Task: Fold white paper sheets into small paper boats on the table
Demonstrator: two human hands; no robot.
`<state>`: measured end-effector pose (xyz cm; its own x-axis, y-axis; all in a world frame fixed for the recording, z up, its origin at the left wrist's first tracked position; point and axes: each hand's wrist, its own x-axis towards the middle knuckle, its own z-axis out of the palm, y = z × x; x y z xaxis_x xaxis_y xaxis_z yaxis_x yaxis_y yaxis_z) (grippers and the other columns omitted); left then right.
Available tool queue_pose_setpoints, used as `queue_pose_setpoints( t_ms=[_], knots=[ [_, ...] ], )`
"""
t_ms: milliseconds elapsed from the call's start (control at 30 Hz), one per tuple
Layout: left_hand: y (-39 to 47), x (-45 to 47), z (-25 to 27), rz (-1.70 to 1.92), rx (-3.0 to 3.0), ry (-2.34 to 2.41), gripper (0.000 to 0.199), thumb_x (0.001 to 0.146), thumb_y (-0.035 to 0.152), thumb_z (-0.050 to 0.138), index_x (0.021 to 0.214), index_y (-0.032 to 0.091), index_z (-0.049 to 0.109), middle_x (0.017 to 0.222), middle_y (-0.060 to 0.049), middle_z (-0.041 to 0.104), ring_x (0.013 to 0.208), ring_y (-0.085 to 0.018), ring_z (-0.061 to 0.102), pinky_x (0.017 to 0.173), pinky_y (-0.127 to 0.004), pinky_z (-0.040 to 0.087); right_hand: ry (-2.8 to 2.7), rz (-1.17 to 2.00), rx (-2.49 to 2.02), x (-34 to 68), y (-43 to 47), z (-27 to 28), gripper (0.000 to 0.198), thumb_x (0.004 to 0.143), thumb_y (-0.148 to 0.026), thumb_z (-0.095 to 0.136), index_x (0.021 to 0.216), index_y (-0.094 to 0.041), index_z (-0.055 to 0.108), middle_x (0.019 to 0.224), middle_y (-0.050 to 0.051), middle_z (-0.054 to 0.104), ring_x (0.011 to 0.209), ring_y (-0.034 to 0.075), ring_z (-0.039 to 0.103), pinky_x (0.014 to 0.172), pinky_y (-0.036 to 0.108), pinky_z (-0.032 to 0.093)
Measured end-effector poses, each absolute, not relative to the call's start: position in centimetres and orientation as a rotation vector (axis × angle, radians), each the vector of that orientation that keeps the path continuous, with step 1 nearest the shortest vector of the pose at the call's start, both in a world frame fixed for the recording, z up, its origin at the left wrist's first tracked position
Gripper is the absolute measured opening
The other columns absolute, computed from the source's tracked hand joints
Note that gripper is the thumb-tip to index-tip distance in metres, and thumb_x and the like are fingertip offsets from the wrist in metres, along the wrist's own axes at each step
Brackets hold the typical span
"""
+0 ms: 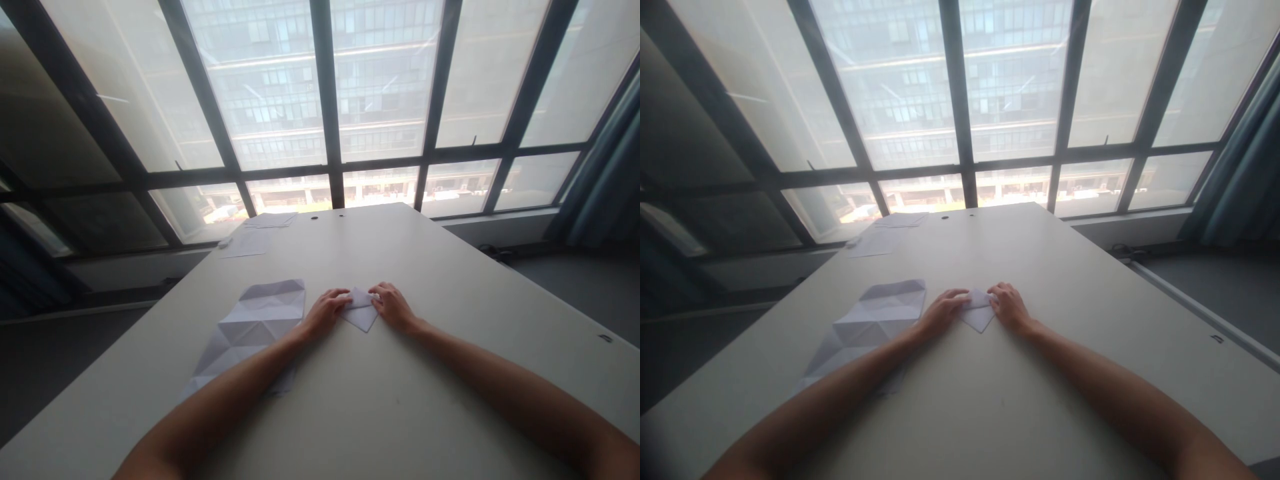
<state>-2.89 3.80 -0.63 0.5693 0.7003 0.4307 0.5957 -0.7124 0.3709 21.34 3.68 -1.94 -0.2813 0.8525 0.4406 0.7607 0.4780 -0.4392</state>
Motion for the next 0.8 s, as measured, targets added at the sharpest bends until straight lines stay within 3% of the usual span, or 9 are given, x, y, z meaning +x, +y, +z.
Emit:
queue_pose_setpoints(
  t_ms=[133, 200, 333, 533, 800],
  knots=[
    [3.9, -2.7, -0.9, 0.678, 2.648, 1.052, 0.039, 0.098, 0.026, 0.042, 0.132, 0.024, 0.059, 0.139, -0.003, 0.056, 0.132, -0.022, 0.047, 0.113, -0.038, 0.035, -2.153, 0.146, -1.259, 21.2, 3.2, -1.5, 0.025, 0.092, -0.017, 0.051, 0.109, -0.019, 0.069, 0.114, 0.011, 0.065, 0.110, 0.023, 0.056, 0.098, 0.038, 0.043],
    [3.9, -2.7, -0.9, 0.579, 2.679, 1.077, 0.042, 0.099, 0.030, 0.039, 0.138, 0.024, 0.053, 0.144, -0.003, 0.050, 0.137, -0.021, 0.042, 0.115, -0.039, 0.031, -2.263, 0.158, -1.135, 21.0, 2.9, -1.2, 0.031, 0.095, -0.022, 0.047, 0.121, -0.021, 0.065, 0.130, 0.010, 0.060, 0.124, 0.023, 0.050, 0.106, 0.040, 0.037],
    [3.7, -2.7, -0.7, 0.374, 2.719, 1.102, 0.051, 0.101, 0.041, 0.033, 0.149, 0.024, 0.036, 0.155, -0.004, 0.034, 0.144, -0.022, 0.028, 0.118, -0.041, 0.024, -2.554, 0.299, -0.995, 20.5, 2.2, -0.7, 0.053, 0.100, -0.043, 0.037, 0.150, -0.024, 0.034, 0.155, 0.009, 0.033, 0.144, 0.023, 0.027, 0.117, 0.048, 0.020],
    [3.6, -2.9, -0.8, 0.156, 2.752, 1.225, 0.069, 0.099, 0.058, 0.022, 0.156, 0.020, 0.012, 0.161, -0.008, 0.012, 0.149, -0.026, 0.008, 0.119, -0.047, 0.008, -2.674, 0.371, -1.081, 20.4, 2.0, -0.2, 0.069, 0.099, -0.058, 0.021, 0.155, -0.017, 0.017, 0.159, 0.010, 0.017, 0.148, 0.024, 0.013, 0.119, 0.049, 0.006],
    [3.3, -3.6, -1.2, 0.110, 2.729, 1.370, 0.074, 0.098, 0.060, 0.016, 0.154, 0.012, 0.017, 0.160, -0.014, 0.011, 0.149, -0.027, 0.004, 0.118, -0.049, 0.006, -2.570, 0.295, -1.432, 21.4, 1.1, -1.4, 0.084, 0.095, -0.067, 0.015, 0.154, -0.008, 0.017, 0.159, 0.017, 0.013, 0.149, 0.028, 0.007, 0.118, 0.053, 0.001]
  ],
)
